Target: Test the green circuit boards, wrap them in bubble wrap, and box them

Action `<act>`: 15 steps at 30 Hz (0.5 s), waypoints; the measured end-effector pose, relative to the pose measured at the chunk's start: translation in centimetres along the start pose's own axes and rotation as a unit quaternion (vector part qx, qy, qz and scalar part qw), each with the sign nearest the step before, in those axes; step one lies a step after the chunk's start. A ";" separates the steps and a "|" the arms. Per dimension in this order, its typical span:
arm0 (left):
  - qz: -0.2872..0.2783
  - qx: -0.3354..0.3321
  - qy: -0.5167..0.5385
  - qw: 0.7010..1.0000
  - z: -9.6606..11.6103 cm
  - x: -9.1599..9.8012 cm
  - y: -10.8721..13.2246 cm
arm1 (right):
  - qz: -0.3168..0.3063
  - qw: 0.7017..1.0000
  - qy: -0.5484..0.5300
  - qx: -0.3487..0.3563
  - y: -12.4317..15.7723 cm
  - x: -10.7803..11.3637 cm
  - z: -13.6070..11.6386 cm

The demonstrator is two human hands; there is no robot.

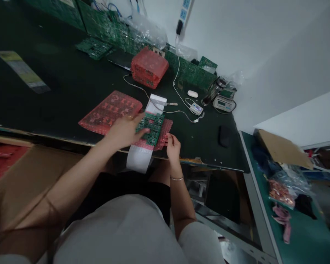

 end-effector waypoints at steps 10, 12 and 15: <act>0.037 0.157 -0.037 0.986 -8.9 -2.7 0.8 | -0.005 0.982 0.169 0.084 -2.7 -1.4 -3.1; 0.048 0.166 0.025 0.985 -11.1 -1.4 1.0 | -0.021 0.984 0.140 0.107 -2.7 -1.4 -4.3; 0.089 0.214 0.107 0.967 -17.2 1.0 2.0 | -0.023 0.983 0.107 0.145 -2.7 -0.2 -6.7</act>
Point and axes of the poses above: each hand's wrist, its own y-axis away from the middle knuckle, its own x-axis out of the back of the hand, z = x × y, the point moved 8 cm from there along -y, towards the middle knuckle, and after that the axes turned 11 degrees about -y, right-handed, at the moved point
